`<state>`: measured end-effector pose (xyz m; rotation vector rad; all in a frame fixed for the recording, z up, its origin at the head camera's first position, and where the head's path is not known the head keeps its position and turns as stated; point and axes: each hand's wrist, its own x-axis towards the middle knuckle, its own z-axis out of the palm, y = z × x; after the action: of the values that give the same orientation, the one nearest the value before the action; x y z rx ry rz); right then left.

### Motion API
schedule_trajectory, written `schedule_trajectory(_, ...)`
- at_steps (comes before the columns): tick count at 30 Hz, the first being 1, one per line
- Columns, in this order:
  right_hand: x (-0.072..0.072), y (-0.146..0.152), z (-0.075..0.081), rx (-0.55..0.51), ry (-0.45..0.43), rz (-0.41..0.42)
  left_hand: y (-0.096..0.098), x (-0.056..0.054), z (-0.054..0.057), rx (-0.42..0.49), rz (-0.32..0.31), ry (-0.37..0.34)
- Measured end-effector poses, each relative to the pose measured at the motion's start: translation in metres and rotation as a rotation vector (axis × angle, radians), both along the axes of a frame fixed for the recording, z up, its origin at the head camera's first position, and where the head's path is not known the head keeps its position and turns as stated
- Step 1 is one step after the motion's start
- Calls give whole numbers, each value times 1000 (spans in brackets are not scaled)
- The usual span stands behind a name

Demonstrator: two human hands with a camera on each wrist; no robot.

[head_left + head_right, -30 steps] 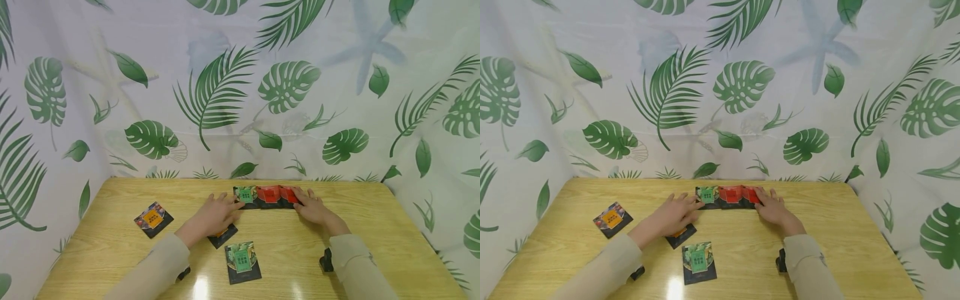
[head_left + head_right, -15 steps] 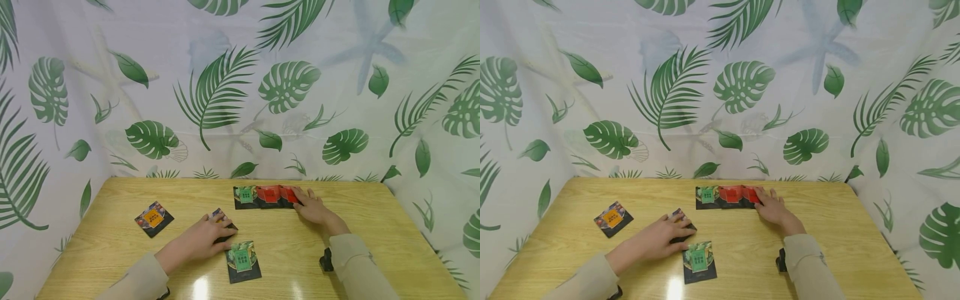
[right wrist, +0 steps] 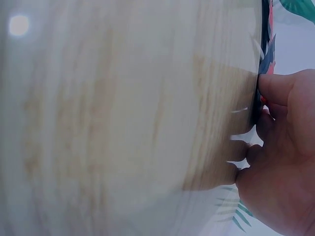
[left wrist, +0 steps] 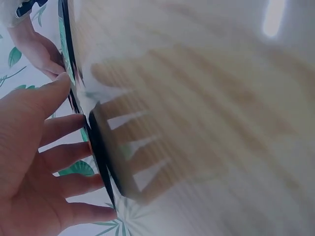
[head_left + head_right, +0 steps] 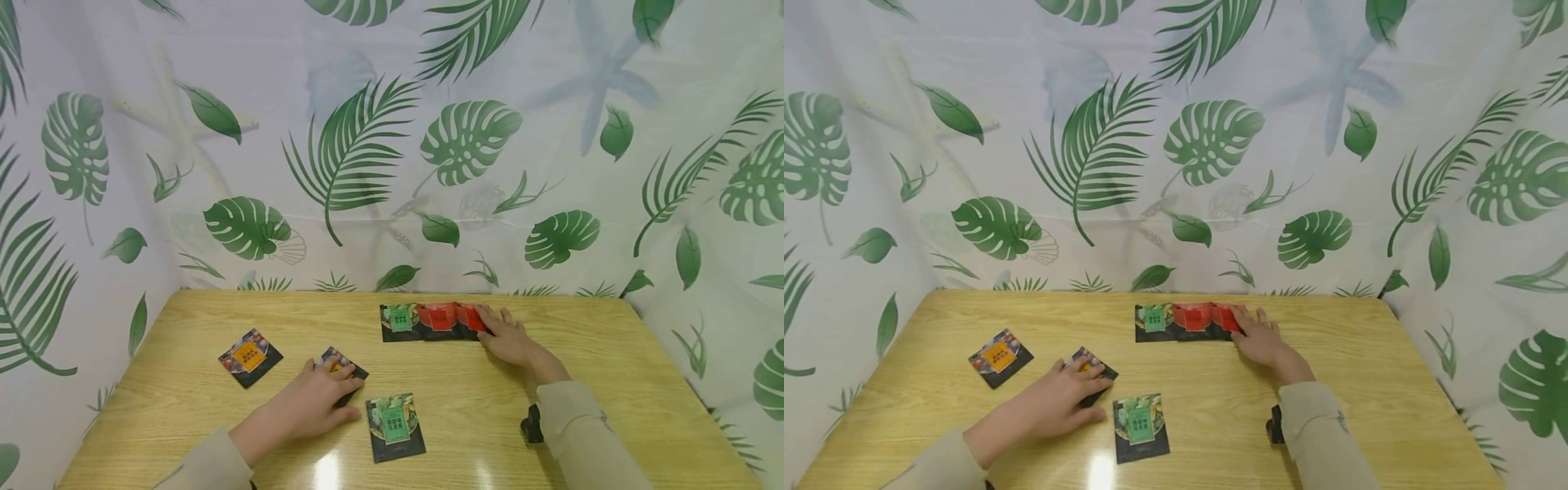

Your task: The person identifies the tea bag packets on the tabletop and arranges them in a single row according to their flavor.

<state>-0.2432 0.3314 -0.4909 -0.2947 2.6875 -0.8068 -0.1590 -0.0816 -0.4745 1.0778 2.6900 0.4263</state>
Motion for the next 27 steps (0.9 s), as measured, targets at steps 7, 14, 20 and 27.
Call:
schedule_trajectory(7, 1, -1, 1, 3, -2, -4, -1, 8, 5, -29, -13, 51)
schedule_trajectory(14, 3, -1, 2, 10, -6, -7, 17, 11, 0, -17, -220, 80)
schedule_trajectory(20, 6, -1, 2, 7, -5, -3, 26, 5, -15, -23, -283, 164)
schedule_trajectory(27, 4, -1, 3, -1, 2, -3, 27, -7, -6, -88, -161, 189)
